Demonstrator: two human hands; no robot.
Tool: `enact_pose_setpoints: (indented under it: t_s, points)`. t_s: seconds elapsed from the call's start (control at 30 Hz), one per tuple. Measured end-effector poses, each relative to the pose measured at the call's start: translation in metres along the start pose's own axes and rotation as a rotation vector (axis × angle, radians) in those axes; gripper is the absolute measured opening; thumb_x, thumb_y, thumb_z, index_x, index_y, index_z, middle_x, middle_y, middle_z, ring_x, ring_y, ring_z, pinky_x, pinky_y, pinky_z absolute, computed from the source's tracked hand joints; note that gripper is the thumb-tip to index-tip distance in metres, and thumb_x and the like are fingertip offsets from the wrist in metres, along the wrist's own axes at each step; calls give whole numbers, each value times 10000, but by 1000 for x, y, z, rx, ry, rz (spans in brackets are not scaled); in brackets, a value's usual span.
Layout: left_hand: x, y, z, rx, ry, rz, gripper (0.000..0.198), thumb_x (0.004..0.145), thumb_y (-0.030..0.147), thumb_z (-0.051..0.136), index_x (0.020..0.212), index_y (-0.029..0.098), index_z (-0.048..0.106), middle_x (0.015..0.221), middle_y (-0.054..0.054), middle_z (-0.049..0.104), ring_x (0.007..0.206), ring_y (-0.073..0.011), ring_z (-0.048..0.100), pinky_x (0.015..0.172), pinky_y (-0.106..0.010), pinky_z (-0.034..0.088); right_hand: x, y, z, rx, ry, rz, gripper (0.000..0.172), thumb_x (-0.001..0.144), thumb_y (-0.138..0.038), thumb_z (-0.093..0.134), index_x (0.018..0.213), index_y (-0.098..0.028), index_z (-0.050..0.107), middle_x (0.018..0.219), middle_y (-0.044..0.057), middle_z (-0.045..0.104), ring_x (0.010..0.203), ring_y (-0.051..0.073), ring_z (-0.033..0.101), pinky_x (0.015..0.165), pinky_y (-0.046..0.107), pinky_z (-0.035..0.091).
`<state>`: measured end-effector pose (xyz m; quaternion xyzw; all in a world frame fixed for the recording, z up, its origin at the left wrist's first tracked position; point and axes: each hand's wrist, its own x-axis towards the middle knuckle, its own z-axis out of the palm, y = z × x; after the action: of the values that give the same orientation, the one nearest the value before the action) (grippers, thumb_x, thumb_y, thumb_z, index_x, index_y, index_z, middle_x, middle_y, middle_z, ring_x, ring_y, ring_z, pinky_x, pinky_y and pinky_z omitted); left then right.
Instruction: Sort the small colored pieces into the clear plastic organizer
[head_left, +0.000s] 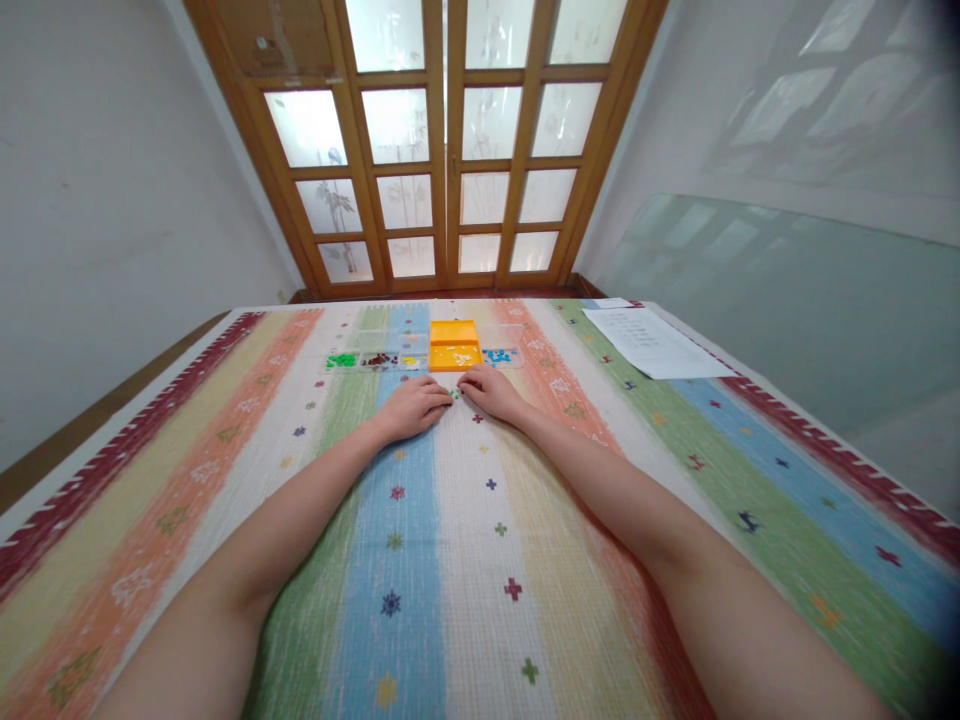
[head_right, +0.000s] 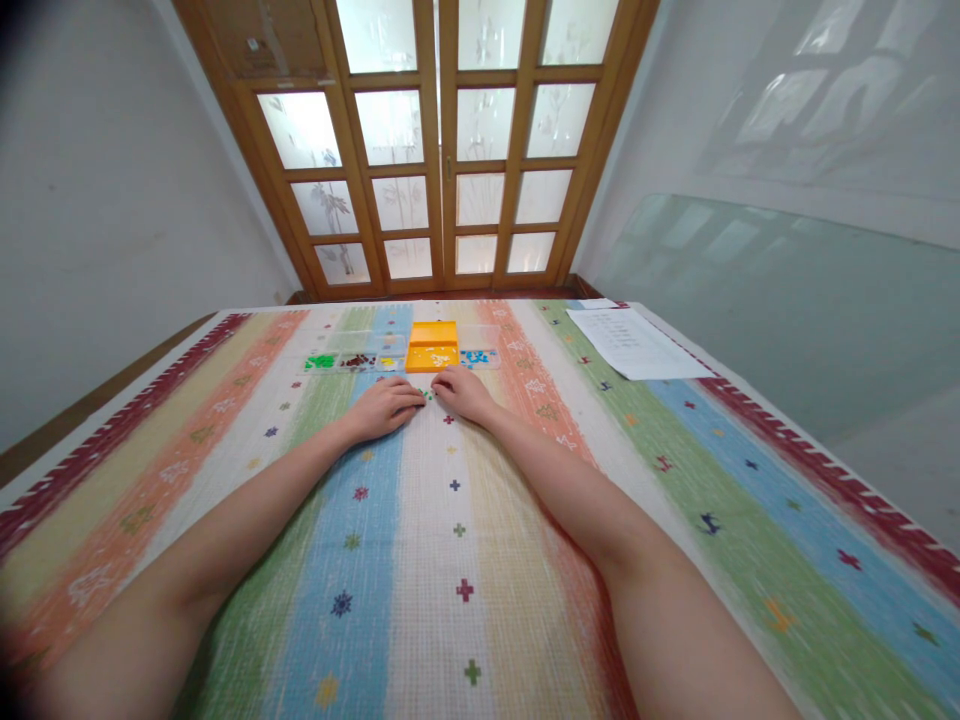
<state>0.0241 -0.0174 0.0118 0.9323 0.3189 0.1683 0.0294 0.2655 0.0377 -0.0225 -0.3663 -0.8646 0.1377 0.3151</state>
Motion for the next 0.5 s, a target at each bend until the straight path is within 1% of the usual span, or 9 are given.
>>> enact_pose_setpoints:
  t_s: [0.23, 0.4, 0.5]
  points:
    - [-1, -8, 5, -79, 4, -31, 366, 1023, 269, 455, 1276, 262, 719, 1253, -52, 727, 1144, -233, 588, 1052, -424, 443, 0, 0, 0, -10, 7, 12, 181, 976, -246, 588, 912, -214, 754, 941, 61, 721, 928, 213, 623, 852, 333, 446]
    - [-2, -12, 5, -104, 12, -43, 364, 1023, 280, 464, 1289, 272, 713, 1275, -48, 721, 1162, -226, 593, 1070, -425, 433, 0, 1, 1, -4, 7, 14, 180, 977, -256, 588, 915, -218, 752, 945, 56, 722, 922, 209, 624, 844, 327, 445]
    - [-3, -12, 3, -108, 9, -36, 350, 1018, 280, 480, 1270, 274, 722, 1248, -40, 733, 1147, -226, 596, 1065, -420, 435, 0, 2, 2, 4, 11, 7, 180, 975, -252, 586, 914, -215, 751, 949, 55, 725, 916, 206, 625, 840, 325, 448]
